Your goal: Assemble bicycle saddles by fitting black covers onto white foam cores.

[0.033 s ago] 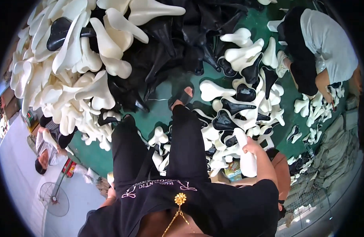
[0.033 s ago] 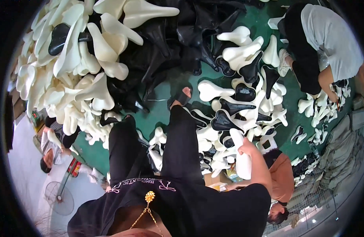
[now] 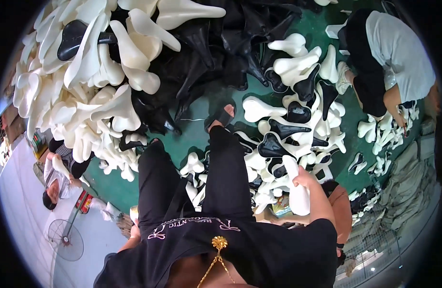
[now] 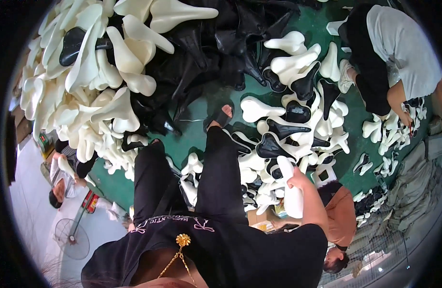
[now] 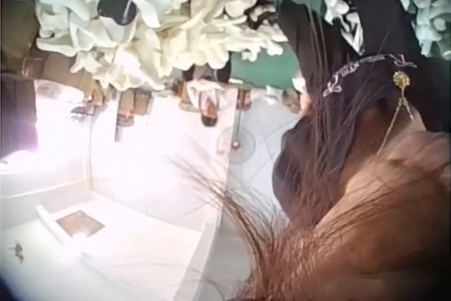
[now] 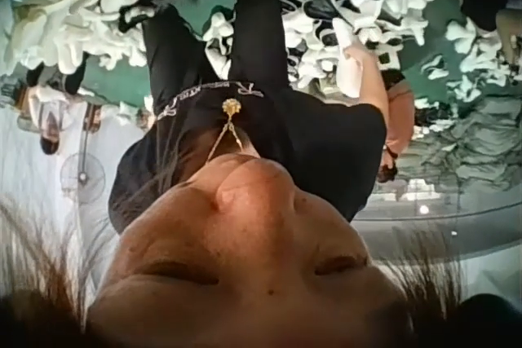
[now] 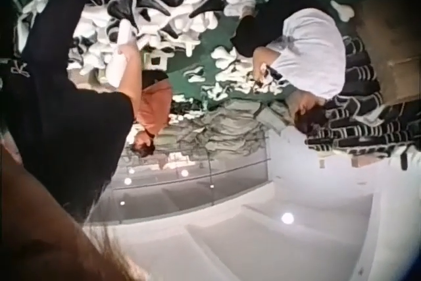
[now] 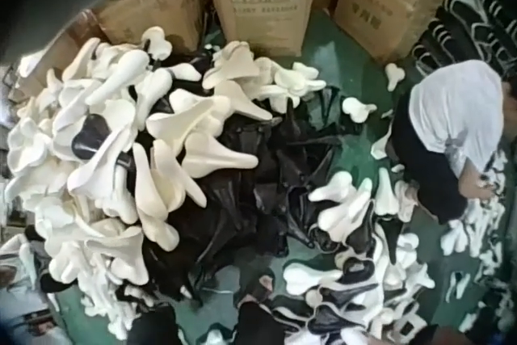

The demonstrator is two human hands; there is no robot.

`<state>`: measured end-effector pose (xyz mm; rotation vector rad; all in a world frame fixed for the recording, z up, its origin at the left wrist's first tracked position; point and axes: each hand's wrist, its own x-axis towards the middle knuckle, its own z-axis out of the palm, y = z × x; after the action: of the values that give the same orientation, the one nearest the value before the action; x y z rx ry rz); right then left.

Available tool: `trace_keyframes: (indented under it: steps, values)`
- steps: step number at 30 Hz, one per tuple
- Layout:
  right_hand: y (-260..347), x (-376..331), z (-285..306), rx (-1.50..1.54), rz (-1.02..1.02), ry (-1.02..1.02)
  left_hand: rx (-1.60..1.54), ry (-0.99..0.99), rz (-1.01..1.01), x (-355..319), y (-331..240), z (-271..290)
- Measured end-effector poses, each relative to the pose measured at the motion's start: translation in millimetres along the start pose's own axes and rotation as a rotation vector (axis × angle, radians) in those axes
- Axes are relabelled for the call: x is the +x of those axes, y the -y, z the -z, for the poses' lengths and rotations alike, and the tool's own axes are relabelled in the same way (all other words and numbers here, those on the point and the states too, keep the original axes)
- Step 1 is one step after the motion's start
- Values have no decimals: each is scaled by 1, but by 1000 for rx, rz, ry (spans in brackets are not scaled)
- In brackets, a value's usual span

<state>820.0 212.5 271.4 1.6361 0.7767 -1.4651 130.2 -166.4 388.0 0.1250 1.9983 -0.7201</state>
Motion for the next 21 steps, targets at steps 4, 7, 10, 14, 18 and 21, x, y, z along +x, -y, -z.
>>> trace_keyframes:
  steps: [4, 7, 10, 14, 18, 21]
  values:
    - [8, 12, -24, 267, 178, -35, 63, 1, 44, -22, 1, -10]
    - [36, -19, -30, 495, 192, -53, 1, 20, 22, -45, -37, 10]
    - [35, -23, -42, 613, 195, -10, -302, 109, 6, -16, -35, 6]
    - [45, -41, -46, 605, 144, 30, -206, 135, 2, -5, -33, 12]
    - [62, -61, -50, 576, 68, 29, -75, 179, -29, 14, -58, 36]
    - [85, -78, -54, 606, 59, 34, -1, 209, -63, 28, -77, 45]
